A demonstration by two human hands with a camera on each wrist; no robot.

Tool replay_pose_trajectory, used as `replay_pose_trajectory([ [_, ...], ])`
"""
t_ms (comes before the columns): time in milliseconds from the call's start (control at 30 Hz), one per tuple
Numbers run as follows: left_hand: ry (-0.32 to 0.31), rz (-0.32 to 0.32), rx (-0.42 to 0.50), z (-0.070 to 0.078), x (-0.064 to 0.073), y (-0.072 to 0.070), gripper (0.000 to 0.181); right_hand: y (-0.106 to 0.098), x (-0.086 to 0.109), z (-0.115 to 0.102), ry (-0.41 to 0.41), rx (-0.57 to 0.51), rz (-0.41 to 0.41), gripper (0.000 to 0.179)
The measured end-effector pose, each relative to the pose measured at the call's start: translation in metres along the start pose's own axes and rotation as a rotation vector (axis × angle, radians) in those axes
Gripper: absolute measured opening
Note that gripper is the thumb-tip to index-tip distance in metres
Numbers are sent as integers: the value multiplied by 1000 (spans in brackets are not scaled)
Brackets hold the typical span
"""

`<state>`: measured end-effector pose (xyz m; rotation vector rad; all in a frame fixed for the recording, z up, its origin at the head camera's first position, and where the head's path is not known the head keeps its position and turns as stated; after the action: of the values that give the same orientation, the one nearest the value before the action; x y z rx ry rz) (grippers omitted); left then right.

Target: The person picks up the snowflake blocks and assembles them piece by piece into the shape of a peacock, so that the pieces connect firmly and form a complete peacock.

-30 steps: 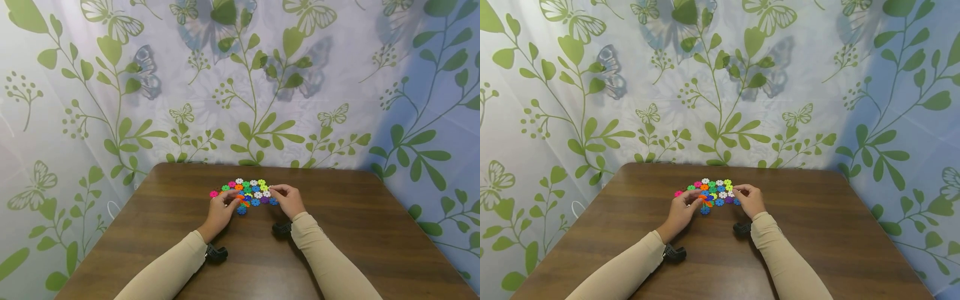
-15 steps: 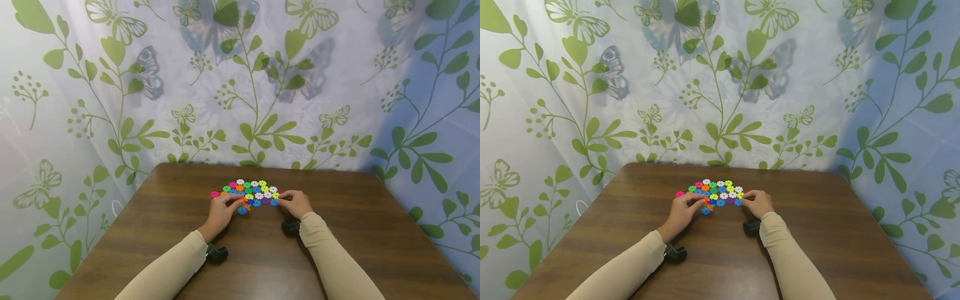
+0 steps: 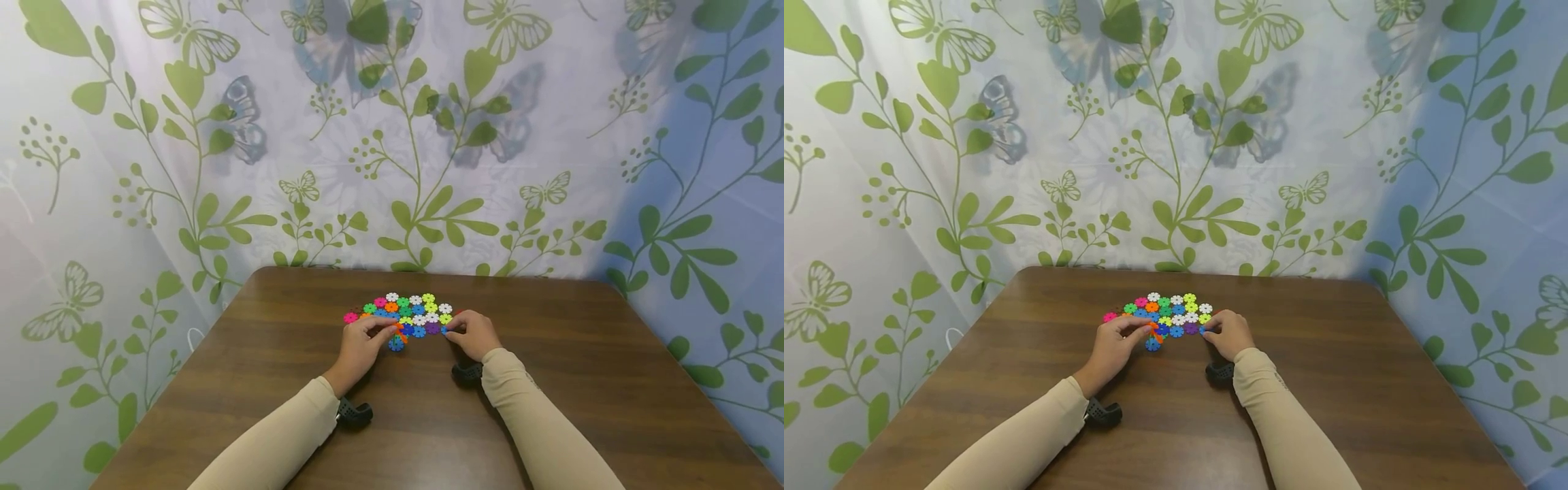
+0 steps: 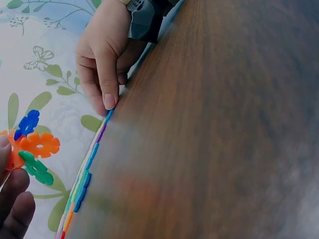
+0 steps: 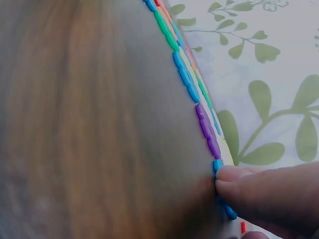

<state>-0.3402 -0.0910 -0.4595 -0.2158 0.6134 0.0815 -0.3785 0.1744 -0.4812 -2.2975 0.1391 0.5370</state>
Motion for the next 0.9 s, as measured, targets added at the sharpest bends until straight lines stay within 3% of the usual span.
replay_pose_trajectory([
  [300,24,23,2,-2,-1,-1,19,1,0,-5,-20,-45,-23,10],
  [600,-9,42,26,-4,0,0,21,0,1,-14,-63,-116,-36,13],
  [900,-39,3,-10,-5,0,1,22,2,2,-20,-108,-358,-46,15],
])
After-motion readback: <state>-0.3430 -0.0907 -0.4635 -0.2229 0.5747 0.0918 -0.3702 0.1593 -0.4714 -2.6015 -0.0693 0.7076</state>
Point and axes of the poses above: each hand's wrist, its own x-axis away from the middle knuckle, its own y-axis out of the palm, z = x × y, the point moved 6 cm from there along -x, towards the middle knuckle, and after that the axes turned 11 degrees about z, right-handed, at the moved point
